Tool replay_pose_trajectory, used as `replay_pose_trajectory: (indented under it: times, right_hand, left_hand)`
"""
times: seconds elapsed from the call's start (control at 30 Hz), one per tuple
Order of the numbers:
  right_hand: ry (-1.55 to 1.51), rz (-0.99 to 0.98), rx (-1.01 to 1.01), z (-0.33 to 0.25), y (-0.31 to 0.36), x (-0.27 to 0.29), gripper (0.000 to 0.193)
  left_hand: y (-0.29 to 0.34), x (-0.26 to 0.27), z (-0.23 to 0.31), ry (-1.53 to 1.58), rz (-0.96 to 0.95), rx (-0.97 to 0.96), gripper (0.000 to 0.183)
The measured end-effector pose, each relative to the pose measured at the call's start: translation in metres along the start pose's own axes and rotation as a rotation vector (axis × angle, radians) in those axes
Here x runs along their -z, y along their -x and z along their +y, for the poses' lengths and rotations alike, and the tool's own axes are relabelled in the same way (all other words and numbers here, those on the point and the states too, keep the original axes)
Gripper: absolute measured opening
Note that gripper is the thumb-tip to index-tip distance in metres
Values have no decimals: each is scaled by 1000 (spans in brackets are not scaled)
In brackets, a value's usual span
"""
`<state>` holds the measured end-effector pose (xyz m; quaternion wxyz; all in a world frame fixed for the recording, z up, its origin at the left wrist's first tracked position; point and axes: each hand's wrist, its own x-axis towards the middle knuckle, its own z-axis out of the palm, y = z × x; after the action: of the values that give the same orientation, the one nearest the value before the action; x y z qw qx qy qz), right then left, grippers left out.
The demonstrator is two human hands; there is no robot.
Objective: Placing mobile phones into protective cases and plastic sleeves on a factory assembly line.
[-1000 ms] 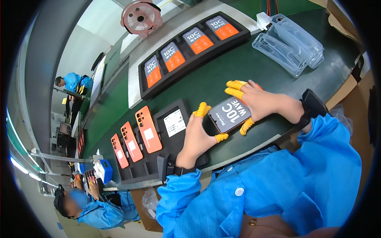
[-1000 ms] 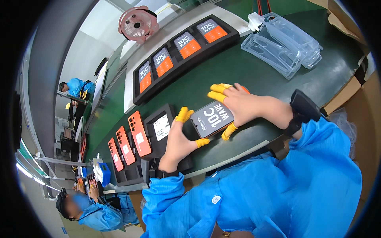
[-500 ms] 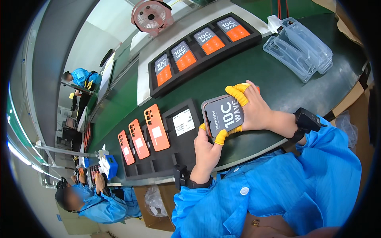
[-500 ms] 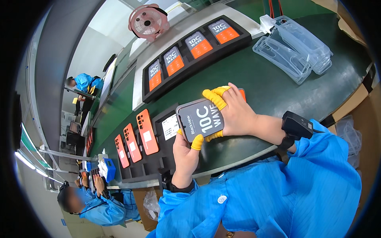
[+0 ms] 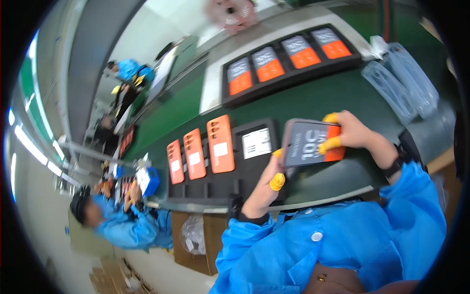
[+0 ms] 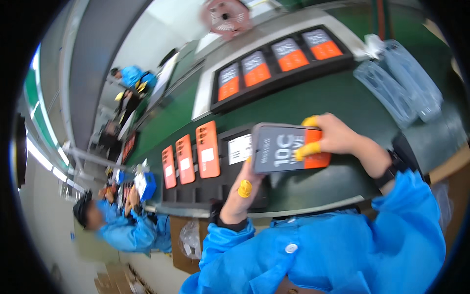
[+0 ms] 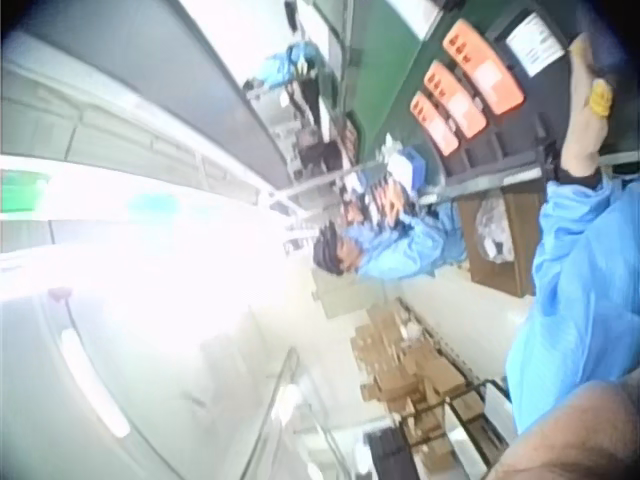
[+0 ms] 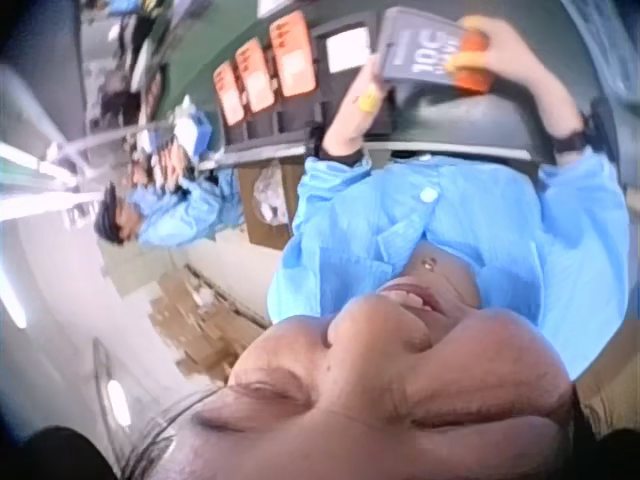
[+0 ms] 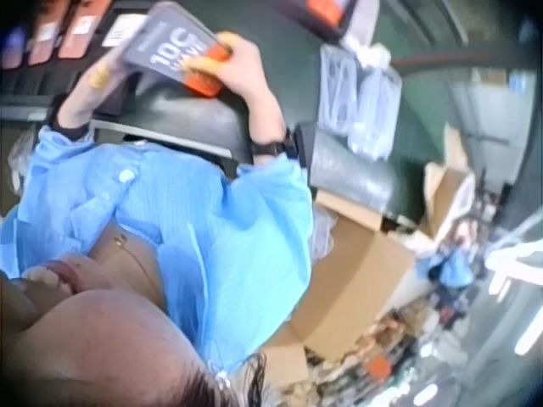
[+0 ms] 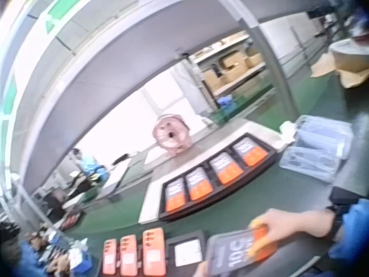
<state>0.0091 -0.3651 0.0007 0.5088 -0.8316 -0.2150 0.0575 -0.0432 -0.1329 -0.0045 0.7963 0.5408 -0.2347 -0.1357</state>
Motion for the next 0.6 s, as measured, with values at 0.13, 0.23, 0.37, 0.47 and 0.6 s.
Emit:
replay_pose_trajectory:
  times: [0.13, 0.23, 0.37, 0.47, 0.6]
  right_hand:
    - [-567, 231, -52, 6, 6, -34, 31]
    - [-429, 152, 41, 8, 6, -41, 30]
    - [-386, 186, 78, 14, 8, -54, 32]
    - [-434, 219, 102, 16, 9, -57, 32]
    - [-548, 217, 52, 13, 10, -60, 33]
  left_hand:
    - [-1, 5, -17, -434, -15, -13, 62]
    - [-6, -13, -5, -534, 214, -115, 53]
    - [-10, -16, 0, -659, 374, -180, 32]
    - [-13, -19, 2, -772, 435, -221, 22]
    - [-8, -4, -8, -656, 273, -95, 40]
